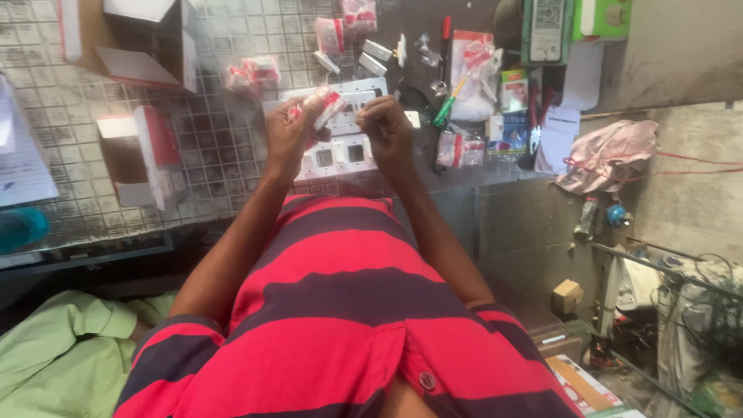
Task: The person assembles a white plastic electrical socket panel by inserting multiple small socket modules into the panel's slots. They handle the modules one at a time, aligning and pressing them into place, then inspect the assembled panel.
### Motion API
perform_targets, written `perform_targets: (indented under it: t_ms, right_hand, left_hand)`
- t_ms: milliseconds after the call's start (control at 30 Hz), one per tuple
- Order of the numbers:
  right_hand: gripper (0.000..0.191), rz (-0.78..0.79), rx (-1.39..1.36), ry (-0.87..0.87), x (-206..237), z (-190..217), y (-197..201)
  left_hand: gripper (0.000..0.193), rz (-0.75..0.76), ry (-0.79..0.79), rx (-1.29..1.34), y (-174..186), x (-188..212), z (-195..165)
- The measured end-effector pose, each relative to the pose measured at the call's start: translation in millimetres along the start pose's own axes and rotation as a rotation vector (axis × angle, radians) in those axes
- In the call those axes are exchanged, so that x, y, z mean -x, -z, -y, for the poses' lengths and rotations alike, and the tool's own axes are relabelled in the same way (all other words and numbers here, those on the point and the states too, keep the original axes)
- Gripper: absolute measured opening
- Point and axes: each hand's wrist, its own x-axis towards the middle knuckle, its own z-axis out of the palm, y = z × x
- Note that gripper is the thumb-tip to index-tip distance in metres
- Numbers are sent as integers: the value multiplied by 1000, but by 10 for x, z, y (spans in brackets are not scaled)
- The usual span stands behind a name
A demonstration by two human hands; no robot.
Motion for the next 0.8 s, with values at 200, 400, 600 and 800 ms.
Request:
perform_targets:
  t_ms: [200, 400, 600, 800]
  right_hand:
    - [41, 78, -126, -202, -76, 1, 17]
    - [14, 250, -84, -292, -140, -17, 151]
    - [3, 21, 200, -34, 39, 33, 75]
    - [15, -399, -379, -698, 306, -309, 40]
  left_hand:
    - [37, 212, -156, -318, 64, 81, -184]
    - [39, 233, -37, -303, 95, 31, -306]
    - [21, 156, 35, -90, -137, 90, -47]
    - [14, 322, 102, -12, -177, 23, 250]
